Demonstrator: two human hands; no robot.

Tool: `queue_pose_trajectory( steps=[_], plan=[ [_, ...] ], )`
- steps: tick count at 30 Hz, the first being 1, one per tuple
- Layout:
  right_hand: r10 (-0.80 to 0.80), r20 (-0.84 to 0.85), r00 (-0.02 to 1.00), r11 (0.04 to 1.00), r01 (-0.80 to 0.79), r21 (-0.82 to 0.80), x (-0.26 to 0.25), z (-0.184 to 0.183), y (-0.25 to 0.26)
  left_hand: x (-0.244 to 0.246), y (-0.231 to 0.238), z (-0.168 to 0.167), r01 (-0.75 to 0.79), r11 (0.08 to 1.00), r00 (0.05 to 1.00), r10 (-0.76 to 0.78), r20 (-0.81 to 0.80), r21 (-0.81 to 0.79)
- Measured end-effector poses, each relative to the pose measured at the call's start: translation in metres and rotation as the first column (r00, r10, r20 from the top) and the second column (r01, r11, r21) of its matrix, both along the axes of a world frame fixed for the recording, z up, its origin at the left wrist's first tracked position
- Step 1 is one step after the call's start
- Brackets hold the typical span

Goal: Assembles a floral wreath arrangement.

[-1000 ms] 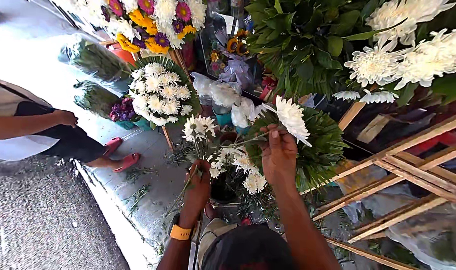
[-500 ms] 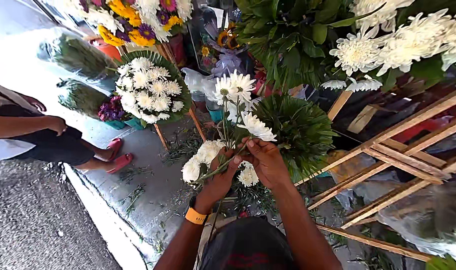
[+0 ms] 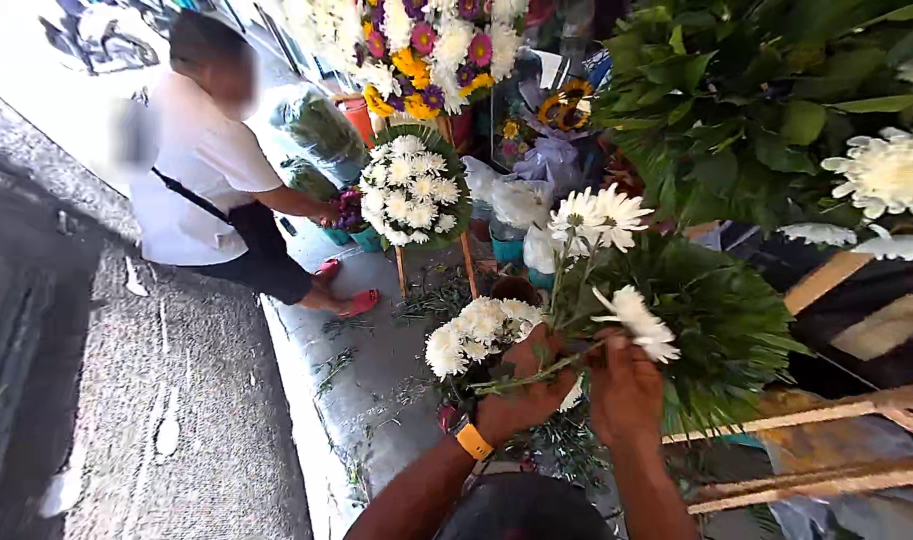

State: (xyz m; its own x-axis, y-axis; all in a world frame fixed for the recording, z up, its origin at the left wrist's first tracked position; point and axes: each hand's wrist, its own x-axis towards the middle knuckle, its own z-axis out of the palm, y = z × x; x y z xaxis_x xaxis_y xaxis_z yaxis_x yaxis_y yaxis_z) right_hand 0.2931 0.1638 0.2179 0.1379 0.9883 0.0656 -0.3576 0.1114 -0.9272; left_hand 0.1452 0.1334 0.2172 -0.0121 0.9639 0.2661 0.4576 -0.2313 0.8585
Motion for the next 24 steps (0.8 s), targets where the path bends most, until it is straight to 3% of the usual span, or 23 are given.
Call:
queue_pose_trajectory(
  steps=[3,6,10,14,20,24],
  plan=[
    [-0.277,-0.104,0.955,0.947,0.289,0.137,0.057,0.021,0.031,-0.018,-0.021,-0.017,-0.102,0.995,0.994,0.103,-0.037,0.019],
    [-0.369,-0.211,0.905,0.889,0.41,0.205,0.112,0.027,0.039,-0.038,-0.022,-0.036,-0.092,0.996,0.995,0.093,-0.044,0.009],
    [-0.407,-0.529,0.745,0.848,0.524,0.084,0.151,0.019,0.057,-0.052,-0.026,-0.044,-0.053,0.997,0.997,0.056,0.046,-0.059],
    [-0.412,-0.68,0.606,0.792,0.607,0.062,0.166,0.021,0.095,-0.056,-0.035,-0.047,-0.041,0.992,0.987,0.059,0.148,-0.117],
    [-0.52,-0.733,0.439,0.676,0.736,-0.038,0.191,0.055,0.18,-0.062,-0.042,-0.043,-0.05,0.984,0.969,0.09,0.232,-0.173],
    [-0.479,-0.781,0.401,0.661,0.75,-0.021,0.202,0.082,0.206,-0.074,-0.044,-0.05,-0.045,0.987,0.963,0.085,0.257,-0.155]
  ],
)
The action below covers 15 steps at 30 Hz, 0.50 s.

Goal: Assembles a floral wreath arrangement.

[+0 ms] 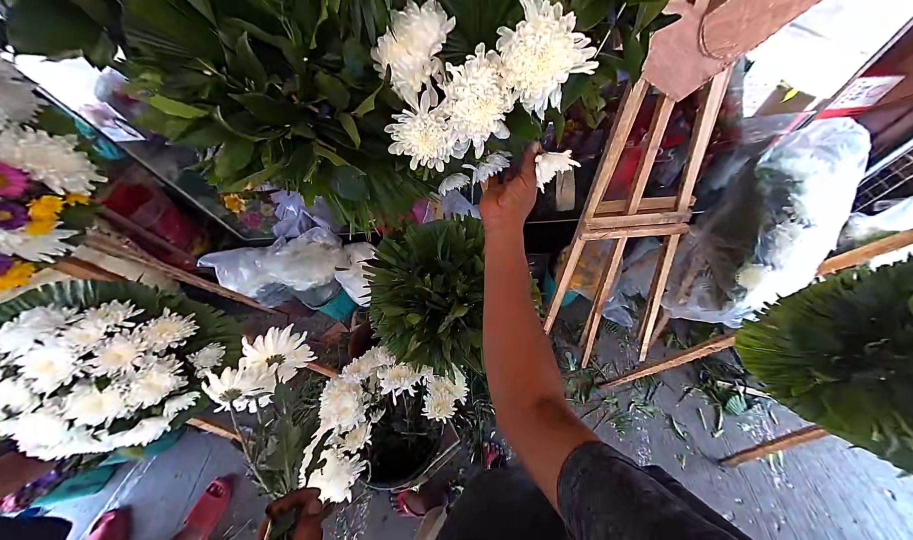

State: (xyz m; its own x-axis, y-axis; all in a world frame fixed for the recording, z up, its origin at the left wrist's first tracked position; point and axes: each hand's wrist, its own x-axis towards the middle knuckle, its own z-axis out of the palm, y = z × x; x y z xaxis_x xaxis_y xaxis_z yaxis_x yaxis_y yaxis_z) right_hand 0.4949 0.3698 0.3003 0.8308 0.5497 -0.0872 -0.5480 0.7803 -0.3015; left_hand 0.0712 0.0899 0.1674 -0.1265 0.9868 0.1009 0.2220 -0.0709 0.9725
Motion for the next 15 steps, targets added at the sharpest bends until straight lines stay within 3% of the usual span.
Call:
queue_pose_trajectory(
  steps=[6,15],
  plan=[
    [0.046,0.008,0.999,0.987,-0.047,0.152,0.006,0.009,0.016,-0.003,0.0,0.002,-0.018,0.995,1.0,0.017,-0.01,-0.098],
    [0.17,0.009,0.985,0.982,-0.17,0.084,0.006,0.01,0.025,0.0,0.014,0.007,0.042,0.994,0.998,-0.046,-0.043,-0.1]
  ],
)
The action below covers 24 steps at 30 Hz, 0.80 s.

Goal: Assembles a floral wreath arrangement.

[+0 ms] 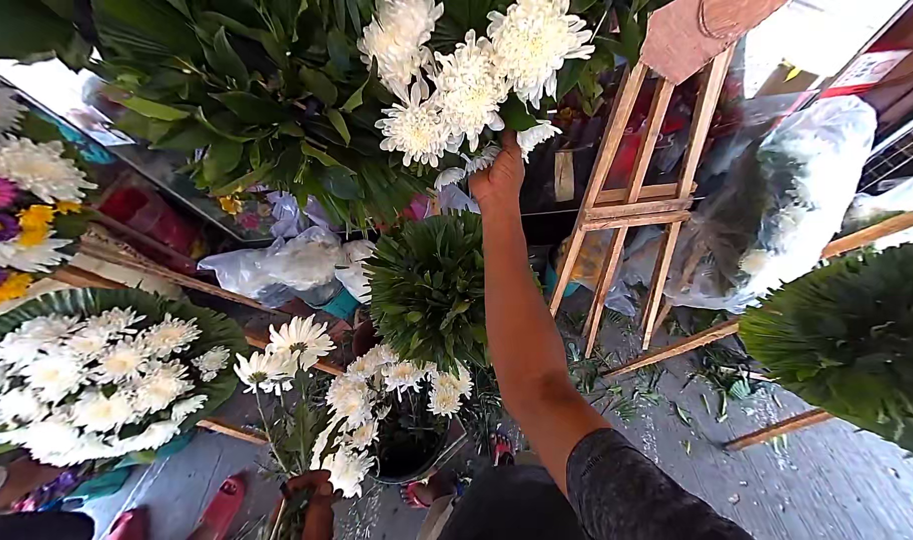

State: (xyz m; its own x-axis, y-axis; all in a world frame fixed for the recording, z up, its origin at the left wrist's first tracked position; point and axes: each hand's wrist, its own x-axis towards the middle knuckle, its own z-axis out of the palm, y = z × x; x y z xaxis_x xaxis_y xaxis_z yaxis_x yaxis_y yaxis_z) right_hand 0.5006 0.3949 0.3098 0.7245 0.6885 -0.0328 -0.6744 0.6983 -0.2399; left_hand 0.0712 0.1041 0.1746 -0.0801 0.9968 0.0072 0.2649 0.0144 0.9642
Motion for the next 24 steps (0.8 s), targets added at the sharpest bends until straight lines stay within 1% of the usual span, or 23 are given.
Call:
queue_pose_trajectory(
  steps=[5,7,8,9,10,12,13,14,15,16,17,18,19,20,21,22,24],
  plan=[
    [-0.002,0.063,0.998,0.998,0.006,-0.066,0.004,0.012,-0.002,0.003,0.004,-0.003,-0.034,0.999,0.999,0.035,-0.028,0.038],
    [-0.003,0.165,0.986,0.999,0.011,-0.046,0.009,0.005,-0.006,0.008,0.004,-0.005,-0.06,0.994,0.997,0.063,-0.033,0.091],
    [-0.01,0.232,0.973,0.998,0.025,-0.062,0.007,-0.002,-0.012,0.008,0.004,-0.005,-0.071,0.991,0.996,0.075,-0.038,0.111],
    [-0.011,0.298,0.954,0.992,0.048,-0.117,0.001,-0.01,-0.026,0.008,0.003,-0.005,-0.084,0.987,0.995,0.09,-0.038,0.134],
    [0.003,0.355,0.935,0.973,0.079,-0.218,-0.012,-0.021,-0.045,0.008,0.002,-0.003,-0.095,0.983,0.995,0.1,-0.029,0.155],
    [0.061,0.463,0.884,0.901,0.15,-0.406,-0.058,-0.047,-0.09,0.008,0.0,0.004,-0.102,0.979,0.995,0.102,0.009,0.179],
    [0.14,0.515,0.845,0.875,0.138,-0.464,-0.087,-0.061,-0.114,0.009,-0.002,0.006,-0.1,0.977,0.995,0.095,0.035,0.19],
    [0.278,0.564,0.778,0.86,0.06,-0.506,-0.116,-0.075,-0.136,0.009,-0.004,0.009,-0.088,0.975,0.995,0.078,0.056,0.203],
    [0.422,0.59,0.689,0.842,-0.056,-0.536,-0.143,-0.087,-0.15,0.01,-0.006,0.011,-0.071,0.973,0.995,0.055,0.077,0.22],
    [0.569,0.591,0.572,0.795,-0.198,-0.574,-0.166,-0.096,-0.159,0.01,-0.008,0.012,-0.052,0.97,0.996,0.032,0.085,0.238],
    [0.694,0.574,0.434,0.715,-0.328,-0.617,-0.187,-0.098,-0.163,0.011,-0.01,0.012,-0.034,0.969,0.998,0.019,0.062,0.245],
    [0.78,0.546,0.305,0.625,-0.427,-0.654,-0.202,-0.097,-0.163,0.013,-0.012,0.013,-0.022,0.969,1.0,0.019,0.015,0.246],
    [0.833,0.504,0.227,0.544,-0.497,-0.676,-0.214,-0.094,-0.159,0.015,-0.013,0.014,-0.015,0.971,0.999,0.027,-0.045,0.237],
    [0.868,0.449,0.209,0.484,-0.558,-0.675,-0.222,-0.092,-0.154,0.018,-0.013,0.014,-0.016,0.975,0.992,0.042,-0.115,0.221],
    [0.893,0.38,0.24,0.442,-0.62,-0.648,-0.227,-0.09,-0.15,0.021,-0.013,0.014,-0.019,0.981,0.981,0.056,-0.187,0.192],
    [0.906,0.308,0.291,0.423,-0.663,-0.618,-0.23,-0.089,-0.148,0.024,-0.013,0.014,-0.044,0.985,0.964,0.087,-0.252,0.169],
    [0.898,0.216,0.384,0.434,-0.684,-0.587,-0.232,-0.088,-0.15,0.03,-0.009,0.014,-0.102,0.986,0.934,0.141,-0.328,0.134]
  ],
)
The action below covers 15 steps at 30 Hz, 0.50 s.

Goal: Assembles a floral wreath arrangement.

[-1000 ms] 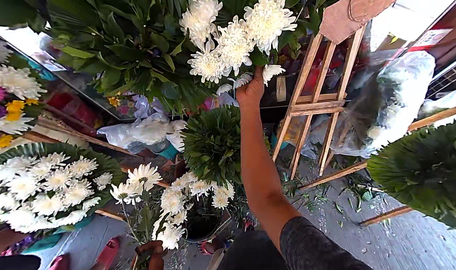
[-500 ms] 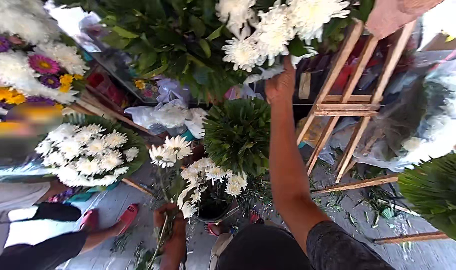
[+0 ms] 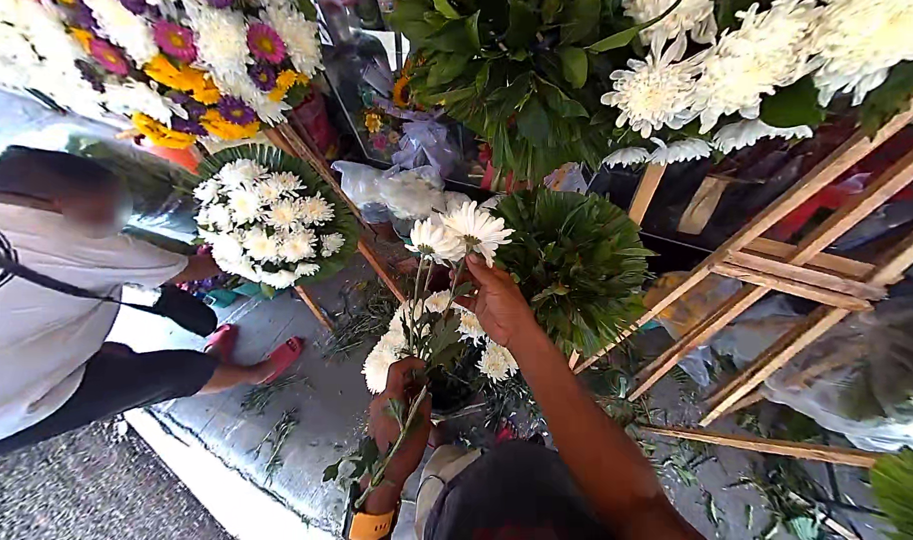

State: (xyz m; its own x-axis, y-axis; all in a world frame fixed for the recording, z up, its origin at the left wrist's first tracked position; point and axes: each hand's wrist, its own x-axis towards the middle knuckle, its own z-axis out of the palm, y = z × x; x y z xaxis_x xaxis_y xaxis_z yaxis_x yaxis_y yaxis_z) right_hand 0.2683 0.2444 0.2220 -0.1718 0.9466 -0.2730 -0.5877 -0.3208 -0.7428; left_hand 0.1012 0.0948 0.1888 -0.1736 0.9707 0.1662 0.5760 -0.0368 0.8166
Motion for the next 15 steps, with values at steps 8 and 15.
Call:
queue_pose_trajectory(
  steps=[8,15],
  plan=[
    [-0.458,0.119,0.881,0.827,0.373,0.421,0.007,-0.012,-0.047,0.022,0.033,-0.012,-0.119,0.993,0.953,0.107,0.285,0.025],
    [-0.487,-0.058,0.871,0.767,0.459,0.449,0.039,0.017,-0.075,0.041,0.061,0.001,0.191,0.981,0.896,-0.182,0.404,0.017]
  ],
)
